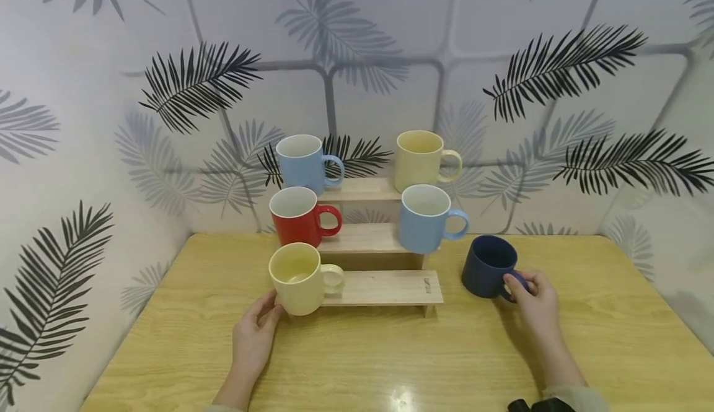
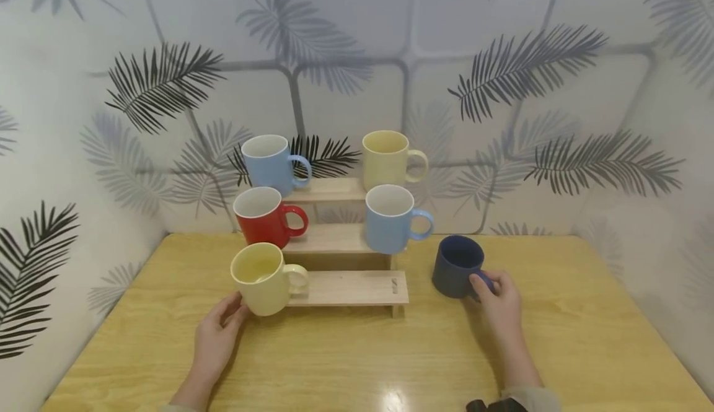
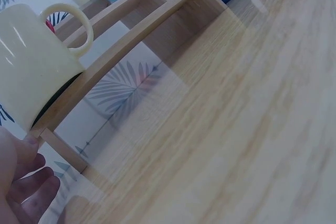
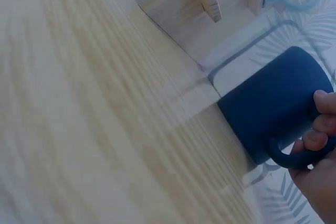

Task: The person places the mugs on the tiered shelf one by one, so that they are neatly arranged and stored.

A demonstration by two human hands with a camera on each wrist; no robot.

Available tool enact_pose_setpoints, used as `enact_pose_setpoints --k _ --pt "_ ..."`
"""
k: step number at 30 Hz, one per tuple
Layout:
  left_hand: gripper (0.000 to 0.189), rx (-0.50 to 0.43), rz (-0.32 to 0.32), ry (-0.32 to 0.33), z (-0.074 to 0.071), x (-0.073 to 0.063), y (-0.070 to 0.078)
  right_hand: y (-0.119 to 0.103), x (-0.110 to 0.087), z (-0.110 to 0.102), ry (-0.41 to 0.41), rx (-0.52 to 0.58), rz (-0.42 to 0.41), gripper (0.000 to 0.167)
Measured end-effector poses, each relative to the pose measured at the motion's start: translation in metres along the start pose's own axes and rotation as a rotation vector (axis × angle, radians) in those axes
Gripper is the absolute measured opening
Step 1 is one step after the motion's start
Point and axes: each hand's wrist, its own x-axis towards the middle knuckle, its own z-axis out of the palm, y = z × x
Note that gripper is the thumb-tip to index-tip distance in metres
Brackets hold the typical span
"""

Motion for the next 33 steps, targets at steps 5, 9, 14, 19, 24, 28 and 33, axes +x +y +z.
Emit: enact_pose_setpoints --k 5,9,14,19,24,28,33 --pt "0.037 -0.001 0.009 0.014 -0.002 0.001 0.000 -0.005 0.000 -0.003 -0.086 0.168 -0.003 0.015" --pt "0.037 0.001 0.022 0.014 -0.003 0.001 -0.001 -0.005 0.000 -0.006 -0.161 0.339 -0.001 0.008" --pt "0.036 0.009 0.033 0.021 -0.003 0.001 -0.001 -0.002 0.002 -0.009 -0.258 0.500 -0.022 0.016" --pt "0.035 0.007 0.032 0.020 -0.003 0.002 0.000 -0.002 0.002 -0.009 -0.330 0.567 -0.048 0.018" --pt "0.035 0.002 0.030 0.020 -0.002 0.002 0.001 -0.004 0.001 -0.008 -0.356 0.573 -0.066 0.017" --pt "0.035 0.001 0.027 0.020 -0.001 0.001 0.001 -0.008 0.000 -0.009 -0.362 0.471 -0.085 0.015" --pt "0.036 -0.017 0.024 0.015 0.000 0.002 -0.001 -0.018 -0.003 -0.010 -0.394 0.289 -0.147 0.011"
